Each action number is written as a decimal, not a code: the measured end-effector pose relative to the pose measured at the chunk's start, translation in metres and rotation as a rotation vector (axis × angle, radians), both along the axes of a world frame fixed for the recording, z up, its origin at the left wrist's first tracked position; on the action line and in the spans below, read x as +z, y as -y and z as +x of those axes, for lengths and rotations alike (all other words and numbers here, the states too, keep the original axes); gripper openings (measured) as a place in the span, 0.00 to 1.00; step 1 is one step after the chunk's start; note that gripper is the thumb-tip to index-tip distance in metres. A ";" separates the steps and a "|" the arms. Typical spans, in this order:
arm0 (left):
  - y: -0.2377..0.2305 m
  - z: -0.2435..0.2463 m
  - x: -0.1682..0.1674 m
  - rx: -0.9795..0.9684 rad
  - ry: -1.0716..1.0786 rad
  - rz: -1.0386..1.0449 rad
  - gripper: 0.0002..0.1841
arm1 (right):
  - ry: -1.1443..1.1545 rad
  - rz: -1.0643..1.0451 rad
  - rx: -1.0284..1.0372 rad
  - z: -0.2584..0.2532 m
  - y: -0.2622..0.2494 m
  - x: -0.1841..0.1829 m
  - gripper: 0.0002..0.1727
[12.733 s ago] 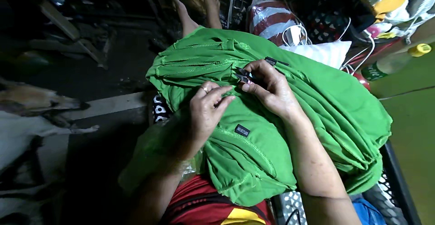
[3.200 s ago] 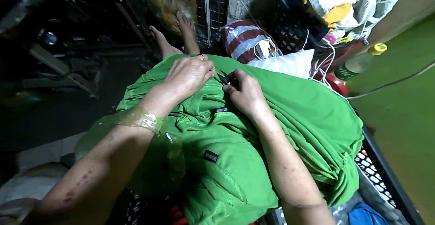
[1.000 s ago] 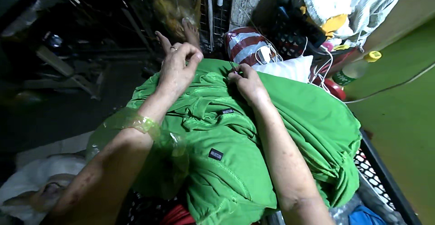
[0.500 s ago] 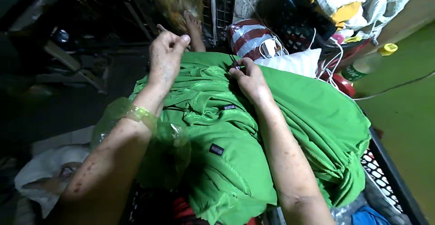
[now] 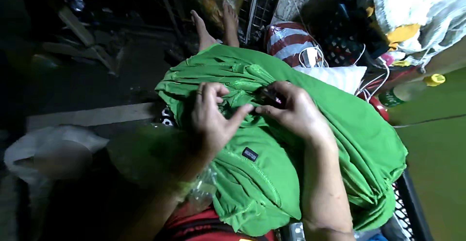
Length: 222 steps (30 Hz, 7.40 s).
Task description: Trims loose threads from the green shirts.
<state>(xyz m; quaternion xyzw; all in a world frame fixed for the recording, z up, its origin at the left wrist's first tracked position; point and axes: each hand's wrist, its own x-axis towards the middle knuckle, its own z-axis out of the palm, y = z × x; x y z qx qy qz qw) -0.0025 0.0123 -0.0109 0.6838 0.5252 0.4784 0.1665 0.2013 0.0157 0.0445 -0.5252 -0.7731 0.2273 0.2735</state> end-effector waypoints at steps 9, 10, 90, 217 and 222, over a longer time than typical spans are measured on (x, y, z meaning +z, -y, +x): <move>0.001 0.008 -0.019 -0.074 0.205 -0.013 0.18 | 0.098 0.143 -0.163 -0.016 0.006 -0.022 0.09; 0.001 0.003 -0.017 -0.125 0.281 -0.064 0.17 | 0.060 0.122 -0.156 -0.013 0.006 -0.020 0.09; -0.111 -0.012 0.034 -0.483 -0.001 -0.213 0.12 | 0.442 0.045 -0.609 0.114 0.070 -0.013 0.12; -0.078 0.001 0.030 -0.339 -0.066 -0.343 0.12 | -0.453 0.121 -0.063 0.008 -0.027 -0.039 0.13; -0.068 -0.004 0.023 -0.332 0.048 -0.274 0.11 | -0.431 0.016 0.024 0.012 -0.025 -0.035 0.19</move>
